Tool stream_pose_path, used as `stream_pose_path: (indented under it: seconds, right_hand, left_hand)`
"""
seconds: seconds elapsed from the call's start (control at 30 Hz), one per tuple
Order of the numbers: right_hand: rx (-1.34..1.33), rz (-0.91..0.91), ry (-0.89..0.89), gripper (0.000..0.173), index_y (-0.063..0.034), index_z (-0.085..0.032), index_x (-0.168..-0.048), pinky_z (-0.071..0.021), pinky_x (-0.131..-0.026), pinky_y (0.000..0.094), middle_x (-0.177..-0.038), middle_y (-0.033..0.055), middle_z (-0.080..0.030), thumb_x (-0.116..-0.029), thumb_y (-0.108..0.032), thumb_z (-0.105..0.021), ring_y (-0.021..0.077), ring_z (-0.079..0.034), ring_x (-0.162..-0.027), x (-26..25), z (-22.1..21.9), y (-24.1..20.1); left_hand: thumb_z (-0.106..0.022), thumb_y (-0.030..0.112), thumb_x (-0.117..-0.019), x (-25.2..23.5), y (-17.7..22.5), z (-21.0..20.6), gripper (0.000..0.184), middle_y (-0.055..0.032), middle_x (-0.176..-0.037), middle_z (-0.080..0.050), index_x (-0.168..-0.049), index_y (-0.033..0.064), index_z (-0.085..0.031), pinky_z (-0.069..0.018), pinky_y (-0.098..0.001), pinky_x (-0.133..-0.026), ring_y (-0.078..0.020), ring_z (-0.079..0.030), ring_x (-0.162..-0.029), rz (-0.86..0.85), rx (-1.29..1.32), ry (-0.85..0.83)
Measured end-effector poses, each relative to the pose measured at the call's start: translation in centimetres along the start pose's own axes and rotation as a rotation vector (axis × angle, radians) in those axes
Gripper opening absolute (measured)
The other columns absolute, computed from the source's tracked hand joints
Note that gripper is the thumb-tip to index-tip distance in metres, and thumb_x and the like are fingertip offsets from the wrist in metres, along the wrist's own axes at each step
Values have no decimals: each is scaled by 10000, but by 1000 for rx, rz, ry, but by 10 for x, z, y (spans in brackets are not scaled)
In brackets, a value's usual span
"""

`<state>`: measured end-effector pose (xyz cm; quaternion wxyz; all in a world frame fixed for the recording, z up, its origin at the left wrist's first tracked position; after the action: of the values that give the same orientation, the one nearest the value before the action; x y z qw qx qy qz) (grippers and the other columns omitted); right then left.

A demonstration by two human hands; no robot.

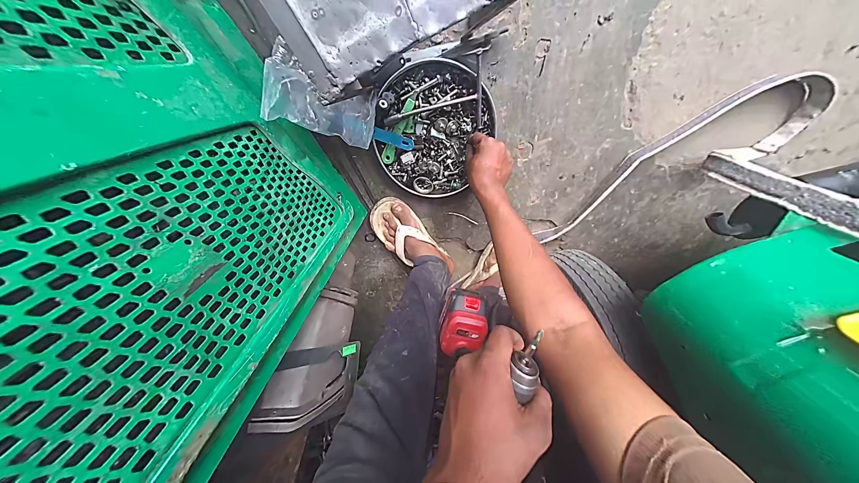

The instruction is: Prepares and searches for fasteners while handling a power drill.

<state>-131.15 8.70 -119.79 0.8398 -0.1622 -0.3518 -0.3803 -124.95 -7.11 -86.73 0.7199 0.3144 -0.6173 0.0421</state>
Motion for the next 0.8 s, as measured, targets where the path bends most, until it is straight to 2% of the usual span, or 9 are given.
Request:
stream_pose_path:
  seconds: [0.17, 0.23, 0.27, 0.33, 0.43, 0.5, 0.57, 0.63, 0.8]
  right_hand:
    - [-109, 17, 4, 281, -156, -699, -1228, -552, -843, 605, -1109, 134, -744, -1015, -255, -544, 347, -715, -1039, -1, 2, 9]
    - [-518, 20, 83, 211, -113, -724, -1093, -556, -732, 494, -897, 94, -720, -983, -227, -585, 252, -690, -807, -3, 3, 22]
    - [-837, 4, 111, 161, -83, -712, -980, -501, -613, 399, -755, 56, -642, -970, -191, -593, 185, -596, -646, -2, 0, 28]
    - [-1471, -73, 7, 160, -95, -606, -854, -441, -455, 281, -637, -8, -547, -980, -149, -523, 104, -490, -489, 5, -9, 33]
    - [-1792, 41, -260, 206, -53, -606, -925, -590, -632, 381, -933, 124, -712, -876, -48, -406, 231, -694, -751, 14, -21, 38]
    - [-1630, 138, -240, 244, 6, -644, -995, -607, -655, 374, -955, 128, -704, -847, 3, -451, 209, -693, -757, 9, -27, 34]
    - [-1204, 154, -102, 144, -3, -722, -1017, -571, -621, 332, -848, 77, -714, -952, -79, -619, 138, -655, -669, 1, -29, 26]
    - [-809, 175, -44, 193, -103, -777, -1099, -586, -806, 417, -945, 51, -766, -975, -189, -656, 154, -711, -820, -4, -27, 13]
    - [-330, 159, -50, 243, -256, -775, -1158, -554, -816, 591, -1064, 55, -766, -963, -230, -632, 283, -723, -981, -3, -20, -10]
  left_hand:
    - [-769, 225, -731, -1, 1, 0, 374, 73, -779, -684, -1091, 180, -678, -559, -279, -584, -47, -656, -666, 12, 7, 2]
    - [-770, 222, -735, -2, 1, 0, 368, 72, -778, -683, -1089, 179, -680, -558, -281, -579, -47, -655, -665, 4, 17, 14]
    - [-769, 225, -737, -1, 1, -1, 365, 70, -779, -682, -1087, 178, -678, -557, -281, -580, -49, -655, -667, 3, 15, 14]
    - [-765, 232, -734, 0, 3, -4, 368, 64, -791, -688, -1087, 175, -678, -557, -285, -587, -55, -662, -683, 3, -2, 13]
    - [-761, 228, -735, 2, 7, -9, 375, 53, -800, -693, -1097, 172, -680, -562, -293, -595, -68, -670, -695, -4, -34, -7]
    - [-762, 234, -736, 0, 8, -10, 381, 58, -802, -694, -1103, 175, -677, -564, -297, -596, -67, -669, -693, -10, -52, -18]
    - [-765, 238, -737, -1, 8, -10, 383, 61, -802, -696, -1105, 176, -679, -564, -294, -595, -64, -668, -689, -12, -57, -9]
    - [-767, 239, -732, -2, 8, -10, 377, 70, -784, -688, -1094, 179, -681, -558, -283, -585, -52, -660, -675, -17, -58, 14]
    - [-770, 232, -726, -3, 7, -9, 373, 75, -784, -685, -1084, 179, -681, -558, -276, -584, -44, -657, -673, -21, -50, 30]
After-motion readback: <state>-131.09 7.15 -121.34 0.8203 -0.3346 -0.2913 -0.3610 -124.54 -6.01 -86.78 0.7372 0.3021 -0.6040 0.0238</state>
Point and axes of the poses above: each hand's wrist, its own x-axis away from the middle knuckle, its own z-axis out of the back of the hand, y = z × x, the point moved 4 cm from there along -x, towards the middle knuckle
